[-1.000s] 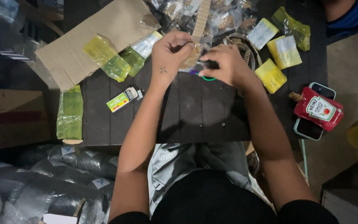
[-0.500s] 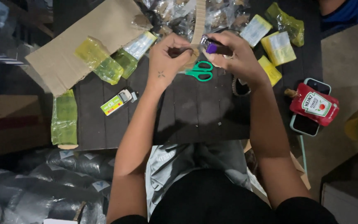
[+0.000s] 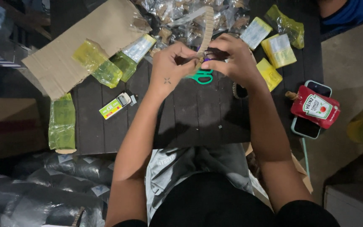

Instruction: The person is stapling small plastic bags onto a cardboard strip, likely for retail display. They also use a lighter to seal or trim edges.

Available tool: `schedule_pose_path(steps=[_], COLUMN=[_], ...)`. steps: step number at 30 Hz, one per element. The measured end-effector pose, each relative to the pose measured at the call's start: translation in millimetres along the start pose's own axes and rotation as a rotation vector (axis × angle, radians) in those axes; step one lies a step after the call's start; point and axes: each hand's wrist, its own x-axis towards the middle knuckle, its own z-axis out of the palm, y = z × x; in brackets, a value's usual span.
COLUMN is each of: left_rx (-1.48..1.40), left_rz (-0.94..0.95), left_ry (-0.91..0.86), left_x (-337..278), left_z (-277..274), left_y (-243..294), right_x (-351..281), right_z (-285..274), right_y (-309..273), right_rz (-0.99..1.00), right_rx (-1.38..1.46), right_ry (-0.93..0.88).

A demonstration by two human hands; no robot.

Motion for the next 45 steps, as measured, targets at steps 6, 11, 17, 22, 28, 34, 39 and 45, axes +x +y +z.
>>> schedule_pose_path(steps=[6,11,17,22,28,34,39,45], left_rx=[0.020,0.078,0.077,0.109,0.162,0.160,0.150,-0.092], left_rz=[-0.038,0.020,-0.047,-0.059,-0.073,-0.045,-0.009,-0.138], left_ry=[-0.030,-0.074,-0.123,-0.148,-0.157,-0.168,-0.169,0.084], left_x=[0.4,-1.4,-1.8,-1.6,-1.3,-1.7,-0.5,2.3], left_z=[-5.0,-8.2,-12.8,-14.7,-15.1,-17.3,-17.1,-19.0], left_y=[4.6,1.5,12.9,20.1,21.3,19.8,18.9,-8.9], right_x=[2.2,-0.5,0.5,0.4,2.2,1.6,1.9,2.5], right_z=[-1.8,-0.1,2.4,4.3,13.4,17.8,24.4,19.4], right_y=[-2.8,4.1,5.5,1.7,12.7,11.3,15.2,36.5], right_rz=[-0.054,-0.083,-0.074,-0.051,-0.116,-0.142,-0.159,0.050], right_rx=[0.071,0.043,0.145,0.168,0.134,0.016,0.048,0.099], right_ry=[-0.014,-0.011,-0.030,-0.010,0.029,0.075,0.168,0.150])
